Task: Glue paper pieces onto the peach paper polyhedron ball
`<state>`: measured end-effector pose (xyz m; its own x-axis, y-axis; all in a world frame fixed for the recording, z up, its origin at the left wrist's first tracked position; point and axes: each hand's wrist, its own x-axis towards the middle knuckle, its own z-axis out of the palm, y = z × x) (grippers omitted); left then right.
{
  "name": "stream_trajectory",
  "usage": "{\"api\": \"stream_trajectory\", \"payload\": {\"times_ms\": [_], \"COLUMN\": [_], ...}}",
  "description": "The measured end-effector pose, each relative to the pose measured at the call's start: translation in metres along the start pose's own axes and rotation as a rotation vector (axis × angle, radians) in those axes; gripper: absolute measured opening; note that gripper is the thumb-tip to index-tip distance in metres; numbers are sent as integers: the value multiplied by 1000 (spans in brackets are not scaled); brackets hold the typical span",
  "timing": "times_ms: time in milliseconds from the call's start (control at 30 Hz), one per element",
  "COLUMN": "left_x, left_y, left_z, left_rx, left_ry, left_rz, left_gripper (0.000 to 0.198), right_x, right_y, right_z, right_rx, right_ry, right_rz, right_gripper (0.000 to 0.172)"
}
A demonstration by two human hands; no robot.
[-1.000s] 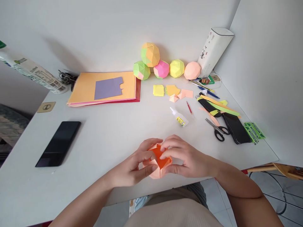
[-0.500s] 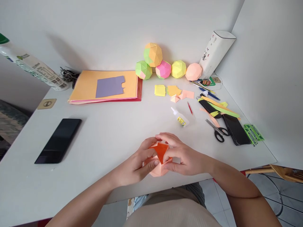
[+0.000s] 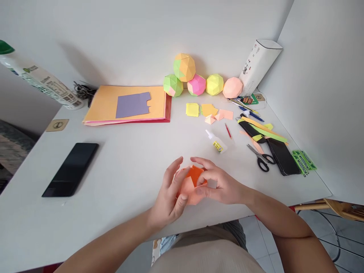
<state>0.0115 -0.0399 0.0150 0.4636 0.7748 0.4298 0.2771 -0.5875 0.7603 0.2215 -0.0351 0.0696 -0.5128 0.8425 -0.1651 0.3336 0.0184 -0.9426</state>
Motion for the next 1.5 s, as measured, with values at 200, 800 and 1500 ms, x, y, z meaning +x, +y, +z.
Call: {"api": "stream_trajectory", "payload": {"times_ms": [200,800,1500], "left_x": [-1,4,7], "left_y": [0,2,1], "left_z": [2,1,-1], "left_rx": [62,104,181], "left_ry": [-48,-100,-138], "left_rz": [-6,29,129], "left_gripper": [48,55,69], "right_x": [2,5,4], "right_y": [-2,-4,0], "right_z": [5,9,8], "right_rx": [64,167,86], "right_ry": [-4,48,47], "right_rz": [37,75,98], "right_gripper": [14,15,15]}}
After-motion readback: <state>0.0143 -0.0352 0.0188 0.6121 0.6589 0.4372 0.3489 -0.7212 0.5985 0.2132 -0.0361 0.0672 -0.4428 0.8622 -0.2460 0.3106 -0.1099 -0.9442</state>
